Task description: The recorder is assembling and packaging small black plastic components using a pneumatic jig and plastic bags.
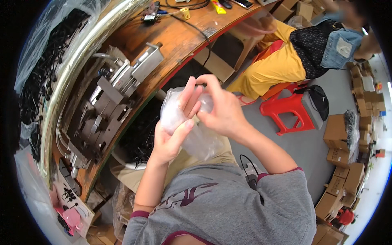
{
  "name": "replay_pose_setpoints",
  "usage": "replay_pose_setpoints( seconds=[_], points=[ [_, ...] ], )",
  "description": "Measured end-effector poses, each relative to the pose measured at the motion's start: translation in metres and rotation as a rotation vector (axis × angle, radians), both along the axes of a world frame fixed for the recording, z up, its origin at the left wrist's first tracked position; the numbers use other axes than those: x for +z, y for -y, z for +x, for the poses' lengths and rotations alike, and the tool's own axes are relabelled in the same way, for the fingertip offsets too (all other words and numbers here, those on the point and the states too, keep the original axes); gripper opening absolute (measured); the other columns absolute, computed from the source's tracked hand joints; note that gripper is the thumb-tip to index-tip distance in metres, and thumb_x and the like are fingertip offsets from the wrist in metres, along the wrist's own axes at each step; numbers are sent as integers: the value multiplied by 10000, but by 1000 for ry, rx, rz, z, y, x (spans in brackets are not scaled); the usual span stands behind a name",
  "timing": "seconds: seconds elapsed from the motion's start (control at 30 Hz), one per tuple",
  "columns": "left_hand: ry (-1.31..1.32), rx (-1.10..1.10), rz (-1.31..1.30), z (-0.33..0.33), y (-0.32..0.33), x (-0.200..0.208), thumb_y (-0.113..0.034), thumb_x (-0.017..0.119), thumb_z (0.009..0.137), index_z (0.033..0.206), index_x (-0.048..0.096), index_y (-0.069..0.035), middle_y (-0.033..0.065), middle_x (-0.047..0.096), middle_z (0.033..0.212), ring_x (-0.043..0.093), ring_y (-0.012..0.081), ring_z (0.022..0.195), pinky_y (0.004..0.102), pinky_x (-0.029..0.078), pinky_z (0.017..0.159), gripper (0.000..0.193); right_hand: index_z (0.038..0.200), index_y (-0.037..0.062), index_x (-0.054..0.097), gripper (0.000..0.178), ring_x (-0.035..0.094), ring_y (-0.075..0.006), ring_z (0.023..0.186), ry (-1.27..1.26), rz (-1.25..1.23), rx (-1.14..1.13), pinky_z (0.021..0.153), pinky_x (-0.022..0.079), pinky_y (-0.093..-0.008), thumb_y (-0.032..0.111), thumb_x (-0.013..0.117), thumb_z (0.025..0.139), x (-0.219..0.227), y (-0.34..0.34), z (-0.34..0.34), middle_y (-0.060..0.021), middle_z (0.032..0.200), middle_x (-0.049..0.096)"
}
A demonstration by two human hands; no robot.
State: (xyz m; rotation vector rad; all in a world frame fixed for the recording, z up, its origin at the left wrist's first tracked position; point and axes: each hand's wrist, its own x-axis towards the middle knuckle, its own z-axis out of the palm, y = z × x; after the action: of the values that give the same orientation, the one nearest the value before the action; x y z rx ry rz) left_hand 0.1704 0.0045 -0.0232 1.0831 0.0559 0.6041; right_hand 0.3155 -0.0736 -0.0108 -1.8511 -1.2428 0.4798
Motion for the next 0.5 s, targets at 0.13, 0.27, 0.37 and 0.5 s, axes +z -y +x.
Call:
replay_pose_setpoints(
  seconds=[0.13,0.27,0.37,0.5],
  points=[
    [-22,76,145,6,-3,-8,-27,476,946,1511,187,24,150,117,1605,207,292,1460,445,221,1169,636,1275,114,452,643,631,-190,802,-160,100,-2,711,486,-308,5,655,675,1,-2,-2,-76,861,601],
    [-96,108,362,9,-8,-17,-46,479,957,1512,219,1,134,105,1611,191,263,1467,415,231,1164,615,1284,101,458,635,588,-119,878,-492,188,-20,791,463,-268,-31,655,696,-14,1,-3,-35,904,583],
    [-84,96,188,15,-5,-18,-11,465,944,1495,256,17,135,79,1615,201,268,1465,400,243,1159,591,1315,91,425,662,568,-104,939,-702,266,-36,817,457,-247,-39,668,713,-22,3,-4,-33,982,574],
    [-105,52,-28,14,-7,-18,-73,501,935,1428,386,34,182,348,1492,397,267,1355,389,316,1118,517,1431,83,360,799,583,-159,1000,-448,260,140,910,454,-314,58,697,707,-36,7,16,-71,1114,585]
  ],
)
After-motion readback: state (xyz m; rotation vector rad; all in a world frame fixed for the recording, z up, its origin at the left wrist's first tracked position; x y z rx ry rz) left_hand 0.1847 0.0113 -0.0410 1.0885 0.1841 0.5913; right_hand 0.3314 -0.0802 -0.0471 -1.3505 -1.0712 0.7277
